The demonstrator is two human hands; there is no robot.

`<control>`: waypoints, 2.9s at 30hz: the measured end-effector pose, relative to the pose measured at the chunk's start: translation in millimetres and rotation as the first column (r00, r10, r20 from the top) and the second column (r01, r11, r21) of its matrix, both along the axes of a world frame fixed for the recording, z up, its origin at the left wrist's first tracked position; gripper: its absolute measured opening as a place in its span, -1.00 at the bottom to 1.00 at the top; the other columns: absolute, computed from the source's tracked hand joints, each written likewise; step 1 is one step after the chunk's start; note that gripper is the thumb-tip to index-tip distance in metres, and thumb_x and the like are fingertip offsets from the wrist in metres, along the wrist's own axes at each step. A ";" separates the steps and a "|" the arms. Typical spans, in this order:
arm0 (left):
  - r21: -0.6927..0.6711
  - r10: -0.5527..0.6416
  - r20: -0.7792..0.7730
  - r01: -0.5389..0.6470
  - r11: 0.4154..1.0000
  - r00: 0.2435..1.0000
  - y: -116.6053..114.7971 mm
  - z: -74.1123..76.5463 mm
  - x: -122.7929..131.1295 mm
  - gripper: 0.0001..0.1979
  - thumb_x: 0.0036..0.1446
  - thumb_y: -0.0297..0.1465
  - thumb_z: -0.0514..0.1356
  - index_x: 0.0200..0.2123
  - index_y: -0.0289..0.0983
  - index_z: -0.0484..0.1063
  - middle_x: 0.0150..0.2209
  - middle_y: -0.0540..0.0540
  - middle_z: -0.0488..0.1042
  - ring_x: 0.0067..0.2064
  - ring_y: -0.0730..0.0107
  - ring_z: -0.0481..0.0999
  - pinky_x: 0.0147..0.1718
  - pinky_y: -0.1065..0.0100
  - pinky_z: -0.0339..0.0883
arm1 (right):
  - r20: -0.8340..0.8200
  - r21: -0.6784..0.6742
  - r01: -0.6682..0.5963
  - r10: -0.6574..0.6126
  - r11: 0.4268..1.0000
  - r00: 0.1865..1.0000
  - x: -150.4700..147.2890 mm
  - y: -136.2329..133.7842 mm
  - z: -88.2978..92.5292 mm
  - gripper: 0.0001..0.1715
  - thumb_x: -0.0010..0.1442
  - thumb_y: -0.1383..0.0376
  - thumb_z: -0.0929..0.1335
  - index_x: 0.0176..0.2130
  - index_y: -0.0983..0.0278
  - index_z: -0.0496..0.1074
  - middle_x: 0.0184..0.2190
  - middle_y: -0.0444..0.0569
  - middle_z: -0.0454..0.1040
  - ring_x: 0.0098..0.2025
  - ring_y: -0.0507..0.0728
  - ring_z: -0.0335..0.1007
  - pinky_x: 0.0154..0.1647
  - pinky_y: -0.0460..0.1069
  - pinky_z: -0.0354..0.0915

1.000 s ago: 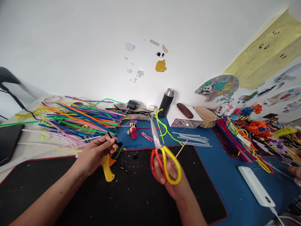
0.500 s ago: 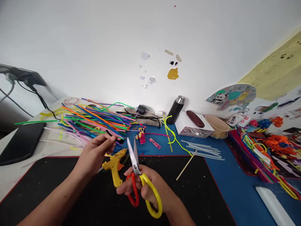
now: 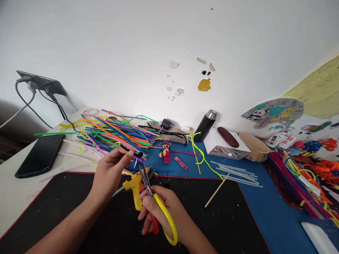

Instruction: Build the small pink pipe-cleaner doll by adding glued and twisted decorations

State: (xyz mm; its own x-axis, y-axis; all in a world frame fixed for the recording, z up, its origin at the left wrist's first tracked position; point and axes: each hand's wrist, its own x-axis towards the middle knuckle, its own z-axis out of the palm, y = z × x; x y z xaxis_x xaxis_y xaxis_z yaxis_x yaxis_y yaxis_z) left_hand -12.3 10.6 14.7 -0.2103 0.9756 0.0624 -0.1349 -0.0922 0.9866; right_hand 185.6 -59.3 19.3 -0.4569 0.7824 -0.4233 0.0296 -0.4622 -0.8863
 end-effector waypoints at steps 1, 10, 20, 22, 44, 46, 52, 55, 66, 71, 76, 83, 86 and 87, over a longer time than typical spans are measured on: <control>0.001 0.000 -0.022 0.000 1.000 1.000 -0.7 1.0 0.4 -0.69 0.16 -0.13 0.41 -0.43 -0.23 0.52 -0.44 0.02 0.49 -0.43 0.43 0.32 -0.43 0.40 0.21 | 0.002 -0.002 0.001 -0.001 1.000 1.000 -2.6 0.7 0.7 -0.17 0.18 -0.34 0.42 -0.04 0.33 0.42 -0.42 -0.04 0.56 -0.61 0.05 0.50 -0.61 -0.13 0.28; 0.072 0.010 -0.197 0.005 0.997 0.980 -5.1 -3.3 1.6 -0.71 0.23 -0.15 0.35 -0.42 -0.19 0.46 -0.43 0.03 0.45 -0.40 0.37 0.35 -0.36 0.37 0.27 | 0.058 -0.015 0.033 -0.032 0.999 0.998 -15.1 8.7 8.2 -0.15 0.13 -0.37 0.42 -0.10 0.32 0.43 -0.51 -0.10 0.52 -0.68 0.02 0.43 -0.72 -0.18 0.20; 0.155 0.063 -0.326 -0.013 0.988 0.943 -8.5 5.3 4.0 -0.73 0.27 -0.23 0.31 -0.45 -0.17 0.44 -0.46 0.03 0.42 -0.44 0.37 0.31 -0.39 0.36 0.21 | 0.077 0.025 0.035 -0.037 0.999 0.996 -11.9 11.7 3.7 -0.20 0.19 -0.33 0.41 -0.08 0.33 0.45 -0.50 -0.13 0.50 -0.68 0.00 0.43 -0.71 -0.18 0.21; 0.175 0.073 -0.350 -0.011 0.984 0.934 -9.0 6.8 4.5 -0.73 0.26 -0.24 0.31 -0.46 -0.17 0.44 -0.47 0.03 0.44 -0.44 0.36 0.31 -0.40 0.36 0.21 | 0.092 0.031 0.023 -0.026 0.999 0.995 -11.3 12.0 3.6 -0.21 0.19 -0.33 0.40 -0.09 0.32 0.45 -0.51 -0.14 0.50 -0.69 -0.01 0.41 -0.72 -0.18 0.20; 0.147 0.042 -0.383 0.017 0.989 0.923 -9.8 4.3 6.7 -0.76 0.23 -0.20 0.35 -0.45 -0.17 0.53 -0.45 -0.01 0.53 -0.43 0.33 0.34 -0.38 0.36 0.23 | 0.255 0.101 0.008 -0.033 0.995 0.966 -7.2 12.0 9.2 -0.40 0.27 -0.23 0.39 -0.19 0.25 0.41 -0.61 -0.28 0.34 -0.74 -0.07 0.17 -0.73 -0.16 0.09; 0.140 0.041 -0.377 0.013 0.990 0.925 -9.6 4.6 6.8 -0.75 0.21 -0.18 0.36 -0.45 -0.17 0.54 -0.44 -0.02 0.54 -0.42 0.31 0.36 -0.37 0.36 0.23 | 0.264 0.108 0.005 -0.034 0.994 0.964 -6.3 12.2 8.7 -0.45 0.29 -0.19 0.39 -0.21 0.24 0.39 -0.63 -0.29 0.32 -0.74 -0.07 0.15 -0.72 -0.16 0.10; 0.151 0.030 -0.401 0.034 0.988 0.915 -8.6 0.5 7.5 -0.74 0.22 -0.20 0.34 -0.46 -0.17 0.49 -0.47 0.00 0.47 -0.42 0.31 0.36 -0.37 0.36 0.22 | 0.303 0.063 0.030 -0.048 0.998 0.952 -5.5 12.0 4.6 -0.56 0.29 -0.09 0.43 -0.22 0.23 0.41 -0.67 -0.33 0.26 -0.75 -0.07 0.06 -0.73 -0.15 0.06; 0.168 0.023 -0.443 0.058 0.984 0.896 -8.5 -2.4 8.3 -0.74 0.24 -0.22 0.33 -0.45 -0.17 0.47 -0.47 0.02 0.46 -0.43 0.34 0.36 -0.38 0.37 0.20 | 0.319 0.027 0.041 -0.047 0.999 0.947 -4.8 10.1 3.9 -0.60 0.28 -0.04 0.43 -0.22 0.23 0.42 -0.69 -0.33 0.25 -0.75 -0.07 0.05 -0.74 -0.15 0.06; 0.205 -0.114 -0.563 0.272 0.940 0.818 -7.5 -9.1 14.8 -0.77 0.30 -0.31 0.28 -0.43 -0.16 0.46 -0.43 -0.02 0.51 -0.42 0.33 0.43 -0.37 0.36 0.27 | 0.367 -0.079 0.095 -0.060 0.992 0.928 11.2 -5.1 -4.9 -0.68 0.25 0.04 0.44 -0.28 0.21 0.39 -0.72 -0.33 0.24 -0.77 -0.06 0.08 -0.80 -0.20 0.02; 0.183 -0.179 -0.590 0.347 0.920 0.787 -7.8 -14.7 19.2 -0.78 0.32 -0.31 0.26 -0.42 -0.18 0.46 -0.41 -0.04 0.53 -0.36 0.30 0.50 -0.33 0.36 0.32 | 0.378 -0.119 0.117 -0.065 0.986 0.924 18.5 -12.2 -8.7 -0.74 0.25 0.09 0.42 -0.27 0.22 0.40 -0.72 -0.34 0.23 -0.78 -0.07 0.06 -0.80 -0.21 0.01; 0.206 -0.198 -0.645 0.417 0.885 0.738 -9.2 -21.3 21.8 -0.80 0.37 -0.39 0.22 -0.37 -0.20 0.44 -0.37 -0.02 0.52 -0.32 0.36 0.50 -0.29 0.39 0.34 | 0.396 -0.142 0.112 -0.047 0.983 0.917 24.0 -19.0 -17.0 -0.85 0.28 0.18 0.37 -0.26 0.21 0.39 -0.73 -0.34 0.22 -0.78 -0.06 0.06 -0.82 -0.21 0.00; 0.214 -0.208 -0.689 0.469 0.857 0.695 -11.1 -24.4 25.2 -0.80 0.39 -0.44 0.20 -0.36 -0.21 0.40 -0.35 -0.03 0.51 -0.29 0.36 0.50 -0.26 0.38 0.35 | 0.372 -0.161 0.113 -0.046 0.980 0.927 28.3 -23.8 -21.7 -0.88 0.27 0.20 0.36 -0.26 0.20 0.40 -0.72 -0.34 0.23 -0.79 -0.06 0.05 -0.82 -0.20 -0.01; 0.222 -0.192 -0.727 0.490 0.843 0.659 -11.4 -22.8 27.2 -0.78 0.40 -0.46 0.19 -0.36 -0.21 0.37 -0.37 -0.02 0.50 -0.31 0.36 0.47 -0.27 0.37 0.32 | 0.377 -0.178 0.122 -0.046 0.976 0.925 27.5 -23.5 -17.3 -0.87 0.27 0.20 0.36 -0.29 0.20 0.39 -0.74 -0.35 0.21 -0.80 -0.06 0.03 -0.82 -0.20 -0.03; 0.228 -0.179 -0.743 0.495 0.838 0.645 -11.5 -22.3 28.0 -0.78 0.40 -0.46 0.19 -0.36 -0.21 0.37 -0.37 -0.02 0.49 -0.31 0.35 0.46 -0.27 0.36 0.31 | 0.378 -0.183 0.125 -0.048 0.975 0.924 27.4 -23.5 -16.8 -0.86 0.27 0.19 0.36 -0.29 0.20 0.39 -0.74 -0.35 0.21 -0.80 -0.06 0.03 -0.82 -0.20 -0.03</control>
State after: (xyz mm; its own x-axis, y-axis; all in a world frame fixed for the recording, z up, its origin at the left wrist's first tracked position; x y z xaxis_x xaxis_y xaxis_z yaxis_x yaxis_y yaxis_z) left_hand 15.7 -0.9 -7.7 0.3836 0.8235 0.4179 0.4417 -0.5611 0.7001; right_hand 212.9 -82.8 2.5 -0.1718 0.6933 -0.6999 0.2884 -0.6439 -0.7086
